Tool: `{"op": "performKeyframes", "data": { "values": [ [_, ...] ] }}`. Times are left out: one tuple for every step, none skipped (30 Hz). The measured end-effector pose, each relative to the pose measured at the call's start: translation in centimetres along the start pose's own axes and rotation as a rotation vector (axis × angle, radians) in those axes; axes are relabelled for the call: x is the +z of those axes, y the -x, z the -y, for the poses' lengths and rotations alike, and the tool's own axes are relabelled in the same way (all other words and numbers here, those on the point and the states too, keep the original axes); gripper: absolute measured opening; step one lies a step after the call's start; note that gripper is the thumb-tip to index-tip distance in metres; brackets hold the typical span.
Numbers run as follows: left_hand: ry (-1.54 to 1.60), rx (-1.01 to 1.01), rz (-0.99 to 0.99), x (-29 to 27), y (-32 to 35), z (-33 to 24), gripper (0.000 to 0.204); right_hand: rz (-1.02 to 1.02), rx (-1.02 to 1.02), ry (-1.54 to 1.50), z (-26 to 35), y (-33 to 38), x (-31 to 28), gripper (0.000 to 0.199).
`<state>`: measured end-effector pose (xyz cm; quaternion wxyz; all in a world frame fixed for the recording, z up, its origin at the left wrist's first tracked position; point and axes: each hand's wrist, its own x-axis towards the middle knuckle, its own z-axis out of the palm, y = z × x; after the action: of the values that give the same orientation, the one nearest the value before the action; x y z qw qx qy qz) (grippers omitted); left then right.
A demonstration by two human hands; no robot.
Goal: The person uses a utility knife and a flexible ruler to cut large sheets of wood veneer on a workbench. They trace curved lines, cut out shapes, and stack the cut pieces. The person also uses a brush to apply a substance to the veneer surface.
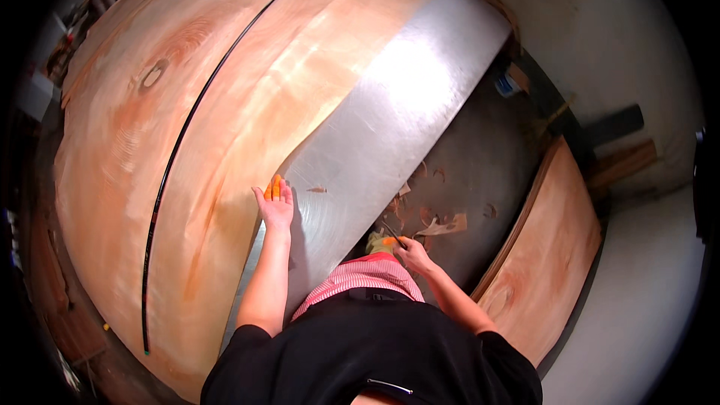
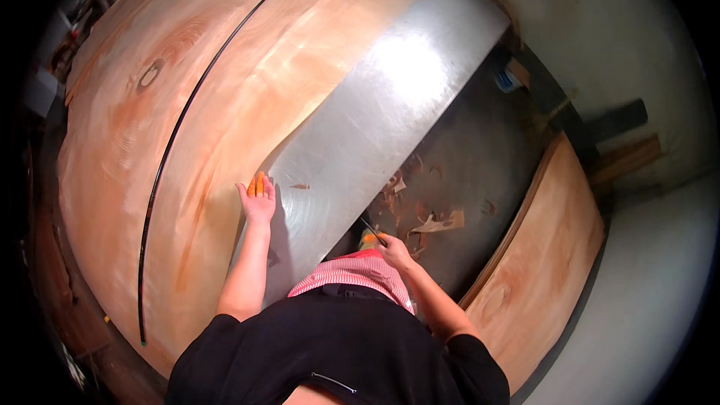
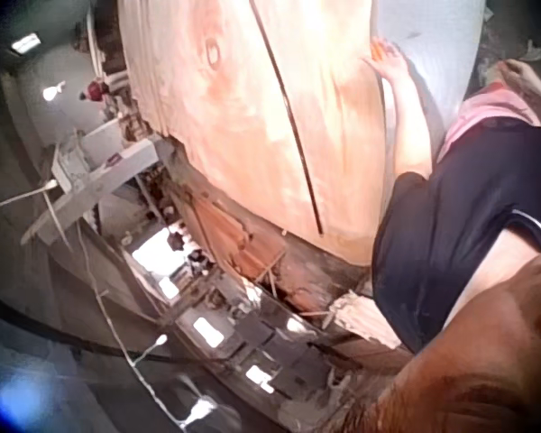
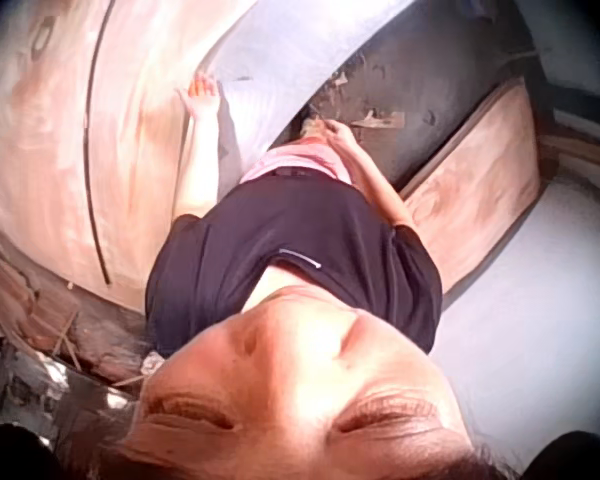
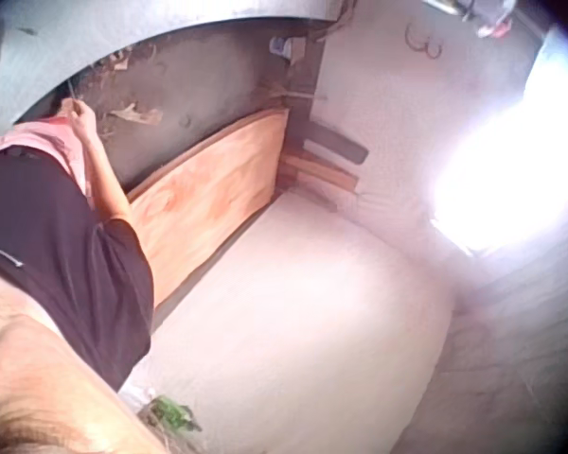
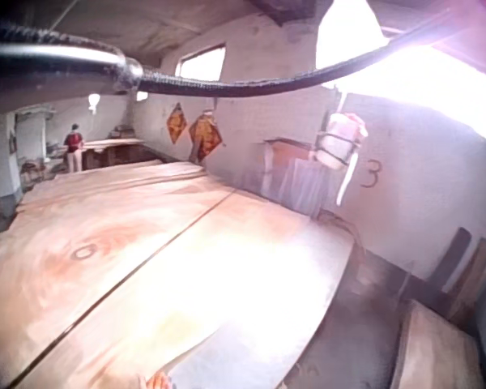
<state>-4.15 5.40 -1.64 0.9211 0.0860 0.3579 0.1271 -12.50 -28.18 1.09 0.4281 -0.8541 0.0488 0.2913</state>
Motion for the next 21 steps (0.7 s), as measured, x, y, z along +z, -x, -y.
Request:
{"op": "performKeyframes", "data": {
  "values": [
    [-0.003,0.019,-0.011,-0.1,-0.7,0.2,0.05,0.023,-0.014,-0.043,1.3,-2.5,-0.9,0.024],
    [-0.006,0.052,-0.014,-0.6,-1.2,-0.1,0.045,0.051,-0.042,-0.088,2.9,-5.1,-1.5,0.023],
    [-0.01,0.092,-0.023,0.0,-1.2,-0.5,0.04,0.089,-0.07,-0.135,4.4,-7.8,-2.3,0.023],
    [-0.002,0.117,-0.067,0.4,-0.9,-0.4,0.03,0.081,-0.11,-0.161,5.0,-10.8,-2.9,0.023],
    [-0.034,0.174,-0.075,0.7,-1.0,-0.6,0.03,0.088,-0.16,-0.192,6.0,-14.2,-3.4,0.022],
    [-0.073,0.227,-0.091,0.3,-0.8,-1.0,0.029,0.089,-0.067,-0.257,8.0,-17.1,-3.9,0.024],
    [-0.111,0.278,-0.113,0.1,-0.5,-1.3,0.029,0.121,0.061,-0.323,10.2,-19.9,-4.5,0.029],
    [-0.123,0.324,-0.18,1.9,0.8,-1.0,0.026,0.232,-0.011,-0.521,11.2,-23.0,-5.5,0.037],
    [-0.176,0.365,-0.223,2.8,1.5,-1.0,0.026,0.232,0.022,-0.632,12.4,-26.1,-5.8,0.041],
    [-0.23,0.403,-0.269,3.5,2.0,-1.0,0.026,0.206,-0.038,-0.698,13.7,-29.1,-6.2,0.046],
    [-0.289,0.431,-0.314,3.9,2.5,-0.8,0.026,0.17,-0.05,-0.799,14.1,-32.8,-6.6,0.051],
    [-0.297,0.459,-0.342,4.1,2.8,-0.7,0.027,0.163,-0.068,-0.892,15.5,-35.5,-7.3,0.054],
    [-0.324,0.477,-0.348,4.1,3.1,-0.6,0.027,0.118,-0.106,-0.977,16.9,-37.8,-8.0,0.055],
    [-0.355,0.483,-0.342,4.0,3.3,-0.3,0.028,0.031,-0.12,-1.056,17.4,-40.7,-9.0,0.051],
    [-0.382,0.492,-0.348,3.7,3.7,0.0,0.028,-0.047,-0.095,-1.164,18.8,-42.4,-9.7,0.042],
    [-0.364,0.495,-0.375,3.4,4.0,0.3,0.028,-0.113,-0.086,-1.144,19.8,-43.5,-10.5,0.039],
    [-0.349,0.493,-0.399,3.2,4.2,0.8,0.028,-0.233,-0.05,-1.096,20.5,-44.3,-11.3,0.033],
    [-0.335,0.49,-0.418,3.1,4.4,1.4,0.029,-0.288,-0.069,-0.98,20.8,-45.1,-11.9,0.03],
    [-0.324,0.483,-0.434,3.1,4.4,1.9,0.029,-0.344,-0.09,-0.866,20.9,-45.7,-12.4,0.026],
    [-0.184,0.488,-0.427,2.9,4.5,2.3,0.029,-0.321,-0.084,-0.849,20.9,-45.9,-12.8,0.022],
    [-0.045,0.49,-0.416,2.4,4.4,2.6,0.029,-0.301,-0.077,-0.833,20.8,-46.0,-13.4,0.019]
  ]
}}
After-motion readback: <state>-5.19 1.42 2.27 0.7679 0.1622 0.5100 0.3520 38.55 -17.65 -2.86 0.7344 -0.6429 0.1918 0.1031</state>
